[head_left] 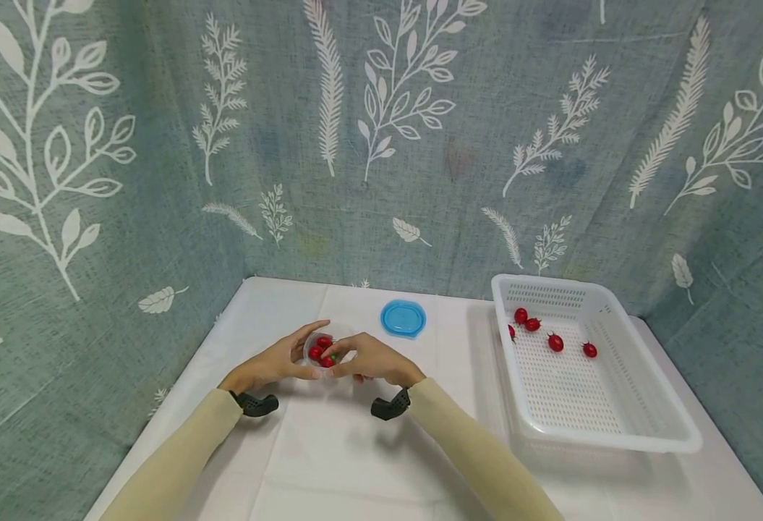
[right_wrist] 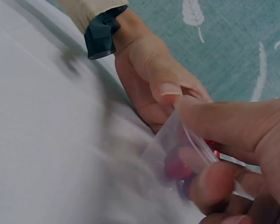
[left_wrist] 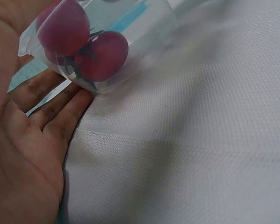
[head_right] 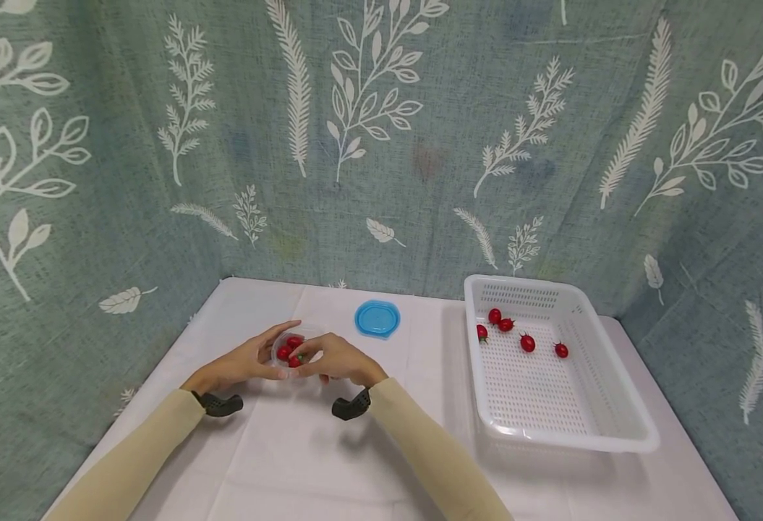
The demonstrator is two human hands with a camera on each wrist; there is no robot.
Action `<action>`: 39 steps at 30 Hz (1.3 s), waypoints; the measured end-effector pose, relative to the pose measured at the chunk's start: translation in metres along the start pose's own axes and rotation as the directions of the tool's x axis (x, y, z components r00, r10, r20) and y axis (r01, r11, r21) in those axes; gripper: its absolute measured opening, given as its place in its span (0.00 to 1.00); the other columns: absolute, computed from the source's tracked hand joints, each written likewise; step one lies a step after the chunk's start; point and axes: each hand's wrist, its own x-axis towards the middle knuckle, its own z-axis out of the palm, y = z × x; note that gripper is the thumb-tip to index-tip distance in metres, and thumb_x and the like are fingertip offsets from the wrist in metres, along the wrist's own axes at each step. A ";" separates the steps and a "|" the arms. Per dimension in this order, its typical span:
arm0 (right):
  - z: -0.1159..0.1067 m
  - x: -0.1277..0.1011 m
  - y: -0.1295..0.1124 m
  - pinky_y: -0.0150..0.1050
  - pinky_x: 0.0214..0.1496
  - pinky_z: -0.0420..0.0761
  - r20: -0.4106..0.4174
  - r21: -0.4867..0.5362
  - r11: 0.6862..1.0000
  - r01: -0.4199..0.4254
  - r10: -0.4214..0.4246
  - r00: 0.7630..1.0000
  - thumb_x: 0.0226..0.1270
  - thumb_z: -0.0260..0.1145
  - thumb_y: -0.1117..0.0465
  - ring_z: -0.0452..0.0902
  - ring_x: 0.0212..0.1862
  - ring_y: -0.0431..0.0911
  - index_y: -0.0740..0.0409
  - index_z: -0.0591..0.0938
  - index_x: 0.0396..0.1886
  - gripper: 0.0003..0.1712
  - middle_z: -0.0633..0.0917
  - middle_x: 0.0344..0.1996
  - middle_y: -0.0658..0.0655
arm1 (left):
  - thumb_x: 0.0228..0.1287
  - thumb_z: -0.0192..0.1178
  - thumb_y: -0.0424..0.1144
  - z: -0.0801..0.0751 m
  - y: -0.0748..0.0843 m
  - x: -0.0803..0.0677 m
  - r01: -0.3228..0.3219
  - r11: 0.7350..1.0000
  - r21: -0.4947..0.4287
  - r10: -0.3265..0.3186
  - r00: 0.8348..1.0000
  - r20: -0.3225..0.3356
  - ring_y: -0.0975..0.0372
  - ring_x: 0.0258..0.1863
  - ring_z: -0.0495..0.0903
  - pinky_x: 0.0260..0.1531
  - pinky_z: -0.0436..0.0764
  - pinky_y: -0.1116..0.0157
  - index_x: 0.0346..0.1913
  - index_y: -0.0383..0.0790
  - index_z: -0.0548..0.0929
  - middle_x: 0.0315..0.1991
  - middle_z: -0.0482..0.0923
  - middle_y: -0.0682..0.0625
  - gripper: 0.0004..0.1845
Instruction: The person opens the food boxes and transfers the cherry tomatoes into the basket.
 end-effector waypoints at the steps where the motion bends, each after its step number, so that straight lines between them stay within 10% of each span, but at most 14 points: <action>1: 0.000 0.000 0.001 0.42 0.21 0.67 -0.011 0.005 1.000 0.006 -0.006 1.000 0.68 0.75 0.52 0.68 0.27 0.71 0.47 0.87 0.57 0.19 0.85 0.50 0.45 | 0.63 0.75 0.43 0.000 0.000 0.000 -0.002 1.000 0.006 0.002 1.000 -0.003 0.50 0.82 0.39 0.76 0.50 0.39 0.83 0.63 0.50 0.83 0.42 0.52 0.54; 9: 0.002 0.000 0.007 0.41 0.20 0.74 -0.129 0.022 0.998 0.050 -0.047 0.991 0.67 0.76 0.50 0.73 0.24 0.69 0.46 0.89 0.52 0.16 0.86 0.48 0.44 | 0.63 0.75 0.41 0.001 0.001 -0.001 -0.002 1.000 0.028 0.002 1.000 -0.013 0.47 0.82 0.39 0.75 0.50 0.38 0.84 0.61 0.50 0.83 0.43 0.52 0.55; 16: 0.002 -0.002 0.007 0.36 0.18 0.68 -0.244 -0.002 0.999 0.052 -0.051 0.968 0.65 0.77 0.49 0.64 0.16 0.46 0.46 0.89 0.54 0.19 0.87 0.45 0.46 | 0.61 0.77 0.43 0.001 -0.001 0.000 0.003 1.000 -0.001 -0.003 1.000 -0.011 0.51 0.82 0.41 0.76 0.51 0.41 0.83 0.62 0.51 0.83 0.44 0.53 0.56; 24: -0.004 -0.005 0.001 0.37 0.20 0.72 -0.287 -0.064 0.997 0.050 -0.066 0.955 0.65 0.76 0.45 0.75 0.25 0.68 0.48 0.87 0.60 0.25 0.87 0.46 0.43 | 0.63 0.75 0.41 0.000 0.000 0.002 0.004 1.000 -0.010 -0.004 1.000 -0.005 0.52 0.82 0.40 0.77 0.50 0.40 0.84 0.62 0.51 0.83 0.45 0.54 0.54; 31: -0.015 -0.014 -0.012 0.61 0.33 0.81 -0.299 -0.052 0.995 0.084 -0.096 0.949 0.68 0.74 0.48 0.82 0.37 0.68 0.43 0.86 0.54 0.17 0.87 0.46 0.45 | 0.60 0.77 0.45 0.001 0.001 0.004 0.023 1.000 0.010 -0.023 1.000 -0.011 0.51 0.82 0.41 0.76 0.50 0.40 0.83 0.62 0.51 0.82 0.47 0.56 0.55; 39: -0.031 -0.030 -0.027 0.46 0.30 0.82 -0.322 -0.091 0.992 0.086 -0.111 0.940 0.65 0.76 0.45 0.79 0.29 0.50 0.44 0.85 0.50 0.18 0.87 0.44 0.46 | 0.59 0.77 0.47 0.001 -0.001 0.005 0.034 0.999 0.027 -0.033 0.999 -0.027 0.51 0.82 0.39 0.76 0.50 0.40 0.83 0.64 0.51 0.82 0.46 0.55 0.56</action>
